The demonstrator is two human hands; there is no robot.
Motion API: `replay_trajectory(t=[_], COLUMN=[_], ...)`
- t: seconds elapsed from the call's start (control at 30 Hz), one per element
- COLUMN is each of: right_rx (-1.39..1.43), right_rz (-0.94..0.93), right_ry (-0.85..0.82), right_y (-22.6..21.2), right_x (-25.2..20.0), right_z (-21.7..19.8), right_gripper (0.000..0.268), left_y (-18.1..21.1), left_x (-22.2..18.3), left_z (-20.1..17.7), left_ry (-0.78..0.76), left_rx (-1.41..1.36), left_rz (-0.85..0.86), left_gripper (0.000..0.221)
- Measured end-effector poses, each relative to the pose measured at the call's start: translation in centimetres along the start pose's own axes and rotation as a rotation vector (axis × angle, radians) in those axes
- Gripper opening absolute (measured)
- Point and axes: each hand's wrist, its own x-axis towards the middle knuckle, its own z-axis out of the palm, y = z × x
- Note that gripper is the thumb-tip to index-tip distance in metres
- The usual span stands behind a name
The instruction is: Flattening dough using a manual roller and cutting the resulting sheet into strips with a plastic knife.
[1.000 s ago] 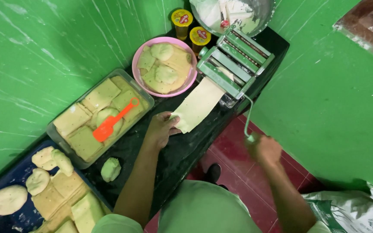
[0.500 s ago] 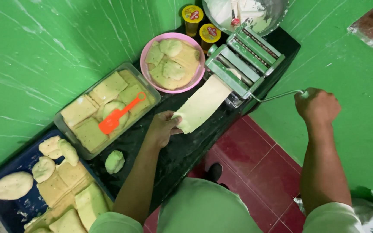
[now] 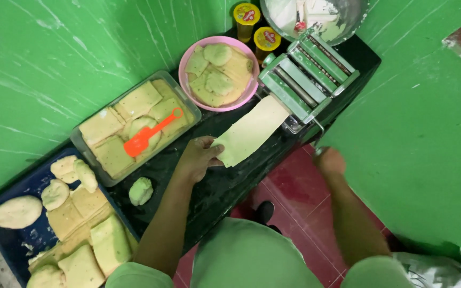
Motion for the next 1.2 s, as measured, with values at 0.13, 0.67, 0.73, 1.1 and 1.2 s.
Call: replay_trajectory(t=[0.13, 0.67, 0.73, 1.1, 1.2], right_rx=[-0.067, -0.061, -0.089, -0.033, -0.068], right_rz=[-0.094, -0.762, -0.737, -0.550, -0.631], right_ry=[0.017, 0.910, 0.996, 0.943, 1.112], right_y=[0.3, -14.8, -14.9, -14.6, -13.9], right_x=[-3.6, -0.5, 3.0, 7.2, 8.0], right_z=[2.3, -0.3, 1.9, 4.9, 6.8], right_gripper=[0.041, 0.020, 0.017, 0.025, 0.027], left_y=[-1.1, -4.5, -5.2, -4.5, -5.6], left_x=[-0.3, 0.3, 0.3, -2.0, -1.8], left_z=[-0.6, -3.3, -3.9, -3.5, -3.4], left_ry=[0.012, 0.109, 0.149, 0.271, 0.277], left_rx=[0.008, 0.175, 0.172, 0.273, 0.254], left_rz=[-0.017, -0.044, -0.047, -0.009, 0.012], left_gripper=[0.034, 0.039, 0.038, 0.054, 0.055])
